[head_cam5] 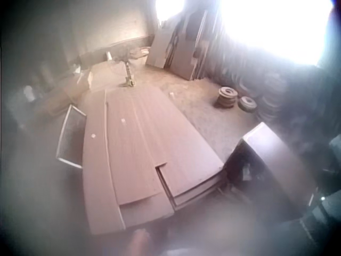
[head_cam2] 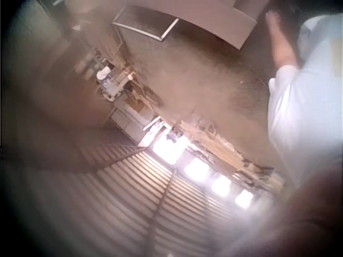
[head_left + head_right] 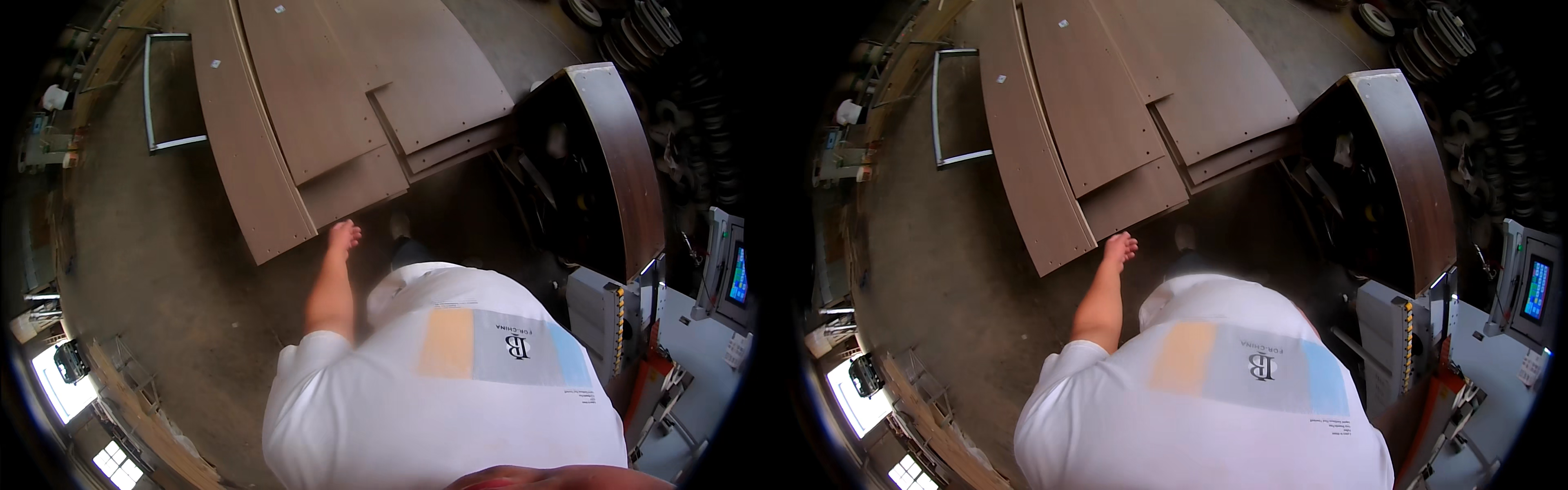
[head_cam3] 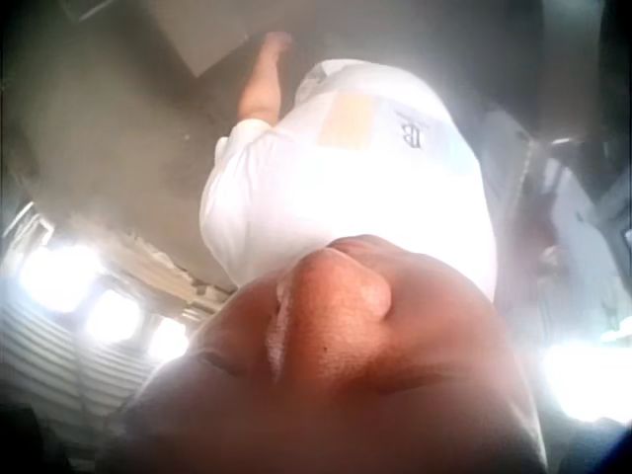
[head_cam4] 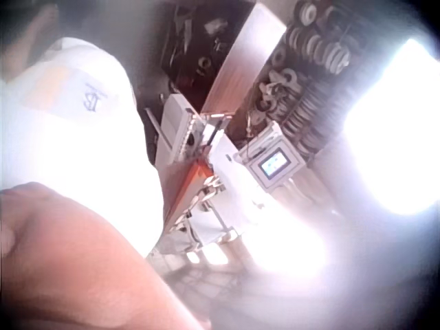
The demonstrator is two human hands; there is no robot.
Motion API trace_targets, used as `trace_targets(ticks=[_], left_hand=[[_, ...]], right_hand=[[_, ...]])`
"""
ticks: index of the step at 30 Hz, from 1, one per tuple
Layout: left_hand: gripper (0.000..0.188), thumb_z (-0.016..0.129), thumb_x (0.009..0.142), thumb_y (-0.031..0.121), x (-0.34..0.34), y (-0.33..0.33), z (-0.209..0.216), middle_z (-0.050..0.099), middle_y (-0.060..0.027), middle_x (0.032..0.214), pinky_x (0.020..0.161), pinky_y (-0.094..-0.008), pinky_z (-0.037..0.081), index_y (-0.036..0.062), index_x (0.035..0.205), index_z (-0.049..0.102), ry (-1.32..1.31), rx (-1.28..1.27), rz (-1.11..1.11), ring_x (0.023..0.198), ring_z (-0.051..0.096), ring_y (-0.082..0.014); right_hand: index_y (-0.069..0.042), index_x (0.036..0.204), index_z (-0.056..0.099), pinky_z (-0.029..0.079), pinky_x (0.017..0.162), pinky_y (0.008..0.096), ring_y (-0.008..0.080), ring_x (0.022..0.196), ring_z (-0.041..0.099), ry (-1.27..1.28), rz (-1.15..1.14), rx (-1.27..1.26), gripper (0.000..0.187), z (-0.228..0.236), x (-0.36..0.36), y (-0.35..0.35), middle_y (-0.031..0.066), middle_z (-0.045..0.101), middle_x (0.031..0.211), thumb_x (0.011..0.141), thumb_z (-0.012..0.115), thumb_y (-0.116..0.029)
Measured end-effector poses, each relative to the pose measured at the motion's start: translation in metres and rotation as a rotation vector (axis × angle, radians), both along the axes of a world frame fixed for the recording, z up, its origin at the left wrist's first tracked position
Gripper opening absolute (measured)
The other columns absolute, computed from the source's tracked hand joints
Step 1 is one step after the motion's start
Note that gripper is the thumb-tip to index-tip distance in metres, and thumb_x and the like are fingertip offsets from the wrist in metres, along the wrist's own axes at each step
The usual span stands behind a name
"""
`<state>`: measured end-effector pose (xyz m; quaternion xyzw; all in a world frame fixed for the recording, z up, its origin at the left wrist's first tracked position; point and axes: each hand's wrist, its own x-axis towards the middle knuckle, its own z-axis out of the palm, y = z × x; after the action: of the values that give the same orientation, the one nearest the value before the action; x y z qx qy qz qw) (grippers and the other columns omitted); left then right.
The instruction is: The person repeatedly picks up large rectangular wood panels from a stack on the floor and places them onto a machine table. They align the panels on the table, then remove them and return them to the stack. The person also briefly uses a handheld tool to spray the panels.
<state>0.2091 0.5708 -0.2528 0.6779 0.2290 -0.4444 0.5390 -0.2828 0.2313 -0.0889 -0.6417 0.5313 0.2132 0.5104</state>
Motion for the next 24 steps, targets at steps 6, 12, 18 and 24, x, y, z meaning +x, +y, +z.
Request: trace_targets(ticks=[6,12,18,24], left_hand=[[0.047,0.051,0.102,0.04,0.119,0.011,-0.051,0.065,-0.0147,0.118,0.069,-0.033,0.054,0.0029,0.131,0.048,0.024,-0.083,0.331,0.095,0.067,-0.0226],[0.074,0.042,0.103,0.054,0.199,-0.019,-0.052,0.036,-0.0205,0.155,0.1,-0.0439,0.047,0.0005,0.152,0.026,0.19,-0.139,0.914,0.131,0.05,-0.0336],[0.06,0.05,0.103,0.049,0.201,-0.022,-0.092,0.057,-0.0145,0.114,0.087,-0.0398,0.053,0.0036,0.141,0.039,0.022,-0.227,0.976,0.103,0.059,-0.0273],[0.045,0.059,0.1,0.044,0.146,-0.024,-0.109,0.061,-0.011,0.091,0.068,-0.039,0.058,0.007,0.124,0.049,0.017,-0.299,1.022,0.074,0.06,-0.0235]], right_hand=[[0.0,0.123,0.062,0.049,0.091,0.0305,0.0189,0.103,0.063,0.014,-0.086,0.057,0.043,0.014,0.028,0.022,0.0097,0.068,0.109,0.091,0.072,-0.027],[0.001,0.124,0.061,0.049,0.093,0.0311,0.0199,0.106,0.063,-0.097,-0.247,0.121,0.044,0.005,0.031,0.027,0.0107,0.068,0.112,0.091,0.072,-0.026],[-0.001,0.128,0.06,0.048,0.099,0.032,0.0232,0.116,0.062,0.046,-0.153,0.131,0.047,0.002,0.025,0.025,0.0146,0.068,0.123,0.087,0.072,-0.019],[-0.002,0.129,0.061,0.047,0.099,0.0328,0.0263,0.117,0.062,0.143,-0.075,0.077,0.05,0.027,0.07,0.025,0.0159,0.067,0.123,0.086,0.074,-0.024]])
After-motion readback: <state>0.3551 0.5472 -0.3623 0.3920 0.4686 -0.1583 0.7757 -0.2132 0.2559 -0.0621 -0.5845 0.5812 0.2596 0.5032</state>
